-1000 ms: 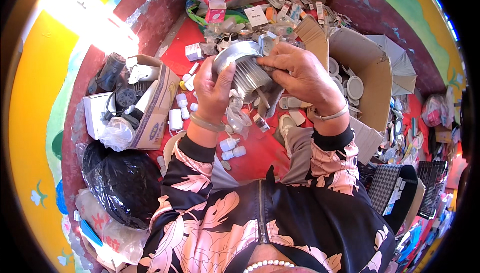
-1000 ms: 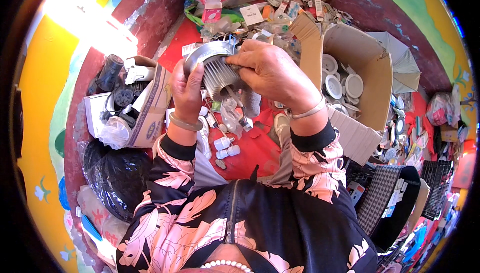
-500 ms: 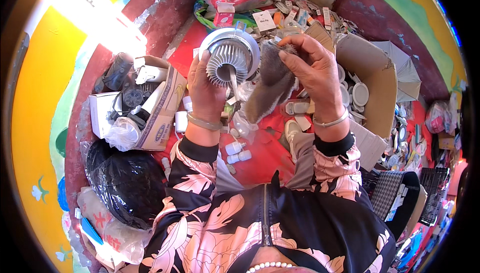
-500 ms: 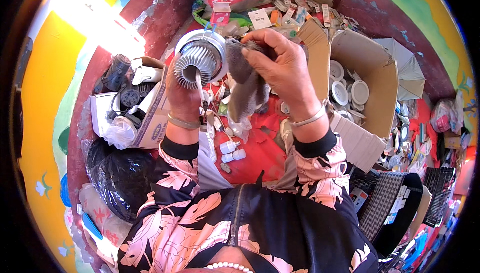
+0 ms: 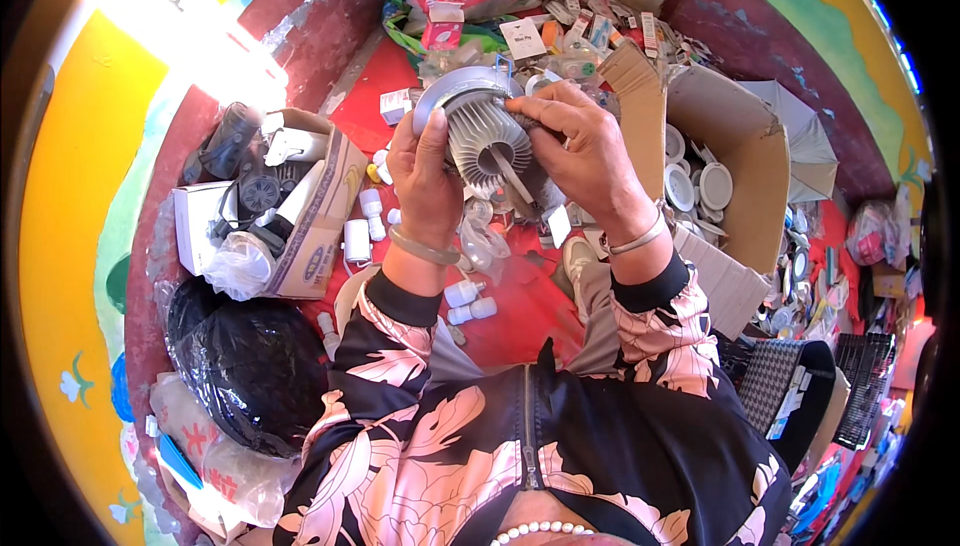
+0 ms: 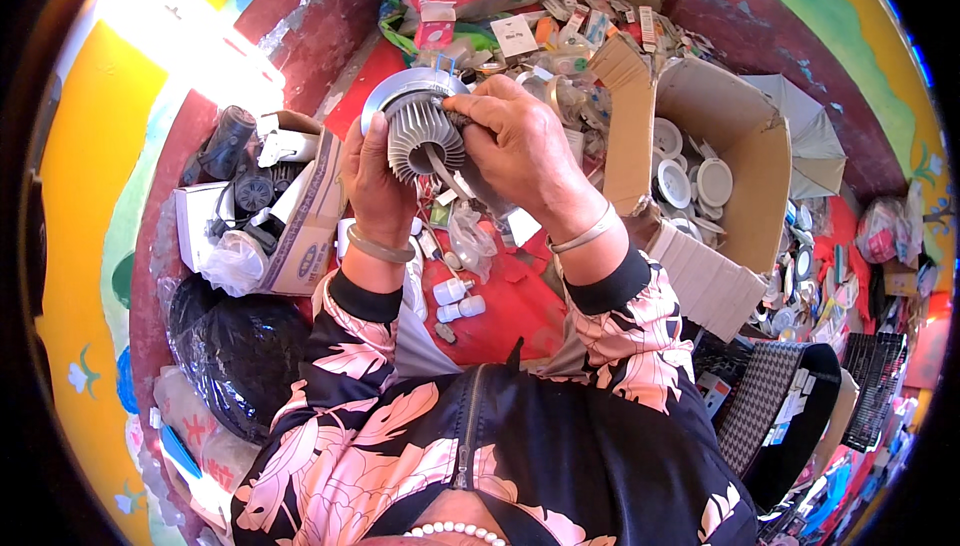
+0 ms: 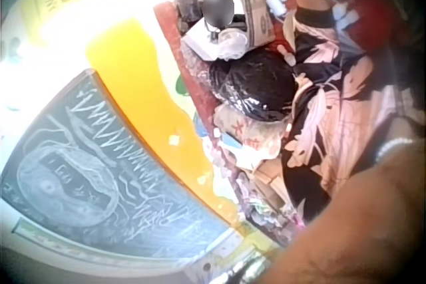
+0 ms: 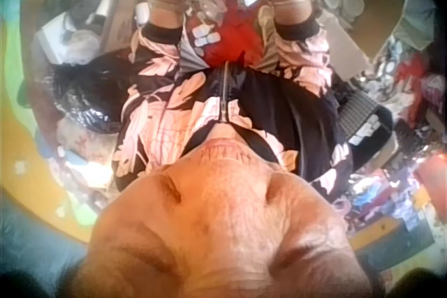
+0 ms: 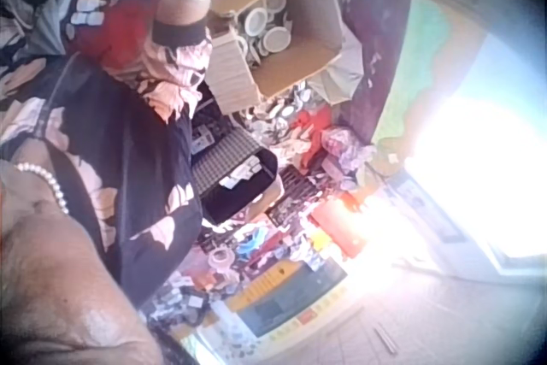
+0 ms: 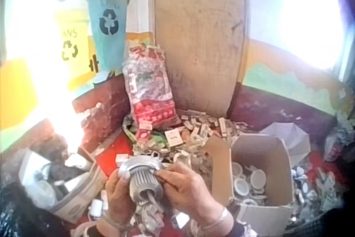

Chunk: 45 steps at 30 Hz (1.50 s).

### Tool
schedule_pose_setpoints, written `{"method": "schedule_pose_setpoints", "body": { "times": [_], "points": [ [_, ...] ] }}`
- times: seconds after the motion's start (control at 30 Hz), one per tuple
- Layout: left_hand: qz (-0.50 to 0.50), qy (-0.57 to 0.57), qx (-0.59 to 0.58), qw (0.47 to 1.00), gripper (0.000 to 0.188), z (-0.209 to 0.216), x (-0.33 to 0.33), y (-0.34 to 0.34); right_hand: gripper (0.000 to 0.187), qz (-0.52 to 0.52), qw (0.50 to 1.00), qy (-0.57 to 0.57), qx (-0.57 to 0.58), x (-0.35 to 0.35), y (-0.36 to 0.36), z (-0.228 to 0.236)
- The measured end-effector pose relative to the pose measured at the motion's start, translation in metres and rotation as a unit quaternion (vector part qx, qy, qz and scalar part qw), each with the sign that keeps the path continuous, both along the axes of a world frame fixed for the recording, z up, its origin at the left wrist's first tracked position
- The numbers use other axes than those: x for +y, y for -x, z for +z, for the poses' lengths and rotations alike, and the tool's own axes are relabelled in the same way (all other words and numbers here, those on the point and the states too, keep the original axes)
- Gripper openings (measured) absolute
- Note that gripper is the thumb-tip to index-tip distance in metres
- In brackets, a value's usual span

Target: The person wipes various electronic components, including a heat sink and a circular light assembly, with a cloth while sitting on the floor surrounded by boxes and piles of discarded parts.

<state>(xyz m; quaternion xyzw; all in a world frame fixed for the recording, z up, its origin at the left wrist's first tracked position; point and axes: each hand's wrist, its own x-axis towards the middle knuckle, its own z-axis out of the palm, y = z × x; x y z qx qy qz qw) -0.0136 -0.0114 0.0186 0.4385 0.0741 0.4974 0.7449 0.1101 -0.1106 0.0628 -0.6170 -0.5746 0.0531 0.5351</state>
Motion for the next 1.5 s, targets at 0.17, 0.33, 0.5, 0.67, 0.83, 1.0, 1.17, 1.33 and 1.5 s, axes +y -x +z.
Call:
{"method": "schedule_pose_setpoints", "body": {
  "times": [0.17, 0.33, 0.5, 0.67, 0.83, 1.0, 1.17, 1.33, 1.5],
  "points": [
    [0.037, -0.018, 0.031, 0.999, 0.028, -0.006, -0.001, -0.001, 0.025, -0.006, 0.996, 0.052, 0.077, -0.004, 0.001, 0.002],
    [0.004, 0.034, 0.009, 0.999, 0.029, 0.004, -0.002, 0.001, 0.024, 0.023, 0.983, 0.104, 0.151, -0.006, -0.002, 0.004],
    [-0.004, 0.100, -0.015, 0.995, 0.029, 0.003, 0.000, -0.003, 0.026, -0.018, 0.987, 0.077, 0.137, -0.002, 0.008, -0.001],
    [-0.069, 0.089, -0.123, 0.986, 0.031, 0.005, 0.007, 0.001, 0.020, 0.022, 0.964, 0.119, 0.238, 0.002, 0.022, -0.012],
    [-0.001, 0.228, -0.137, 0.964, 0.035, -0.010, 0.043, 0.012, 0.018, 0.126, 0.941, 0.186, 0.253, 0.005, 0.021, -0.026],
    [-0.136, 0.165, -0.171, 0.962, 0.036, -0.014, 0.040, 0.012, 0.015, 0.097, 0.955, 0.079, 0.270, 0.005, 0.004, -0.008],
    [-0.169, 0.120, -0.170, 0.963, 0.046, -0.005, 0.027, 0.003, 0.013, 0.079, 0.921, 0.069, 0.376, 0.009, 0.017, -0.011],
    [-0.112, 0.085, -0.117, 0.983, 0.042, -0.004, 0.012, -0.006, 0.016, -0.057, 0.968, 0.114, 0.215, 0.014, 0.029, -0.023],
    [-0.031, 0.054, -0.052, 0.997, 0.035, -0.007, 0.008, -0.009, 0.020, -0.105, 0.967, 0.040, 0.230, 0.014, 0.023, -0.027]
  ]
}}
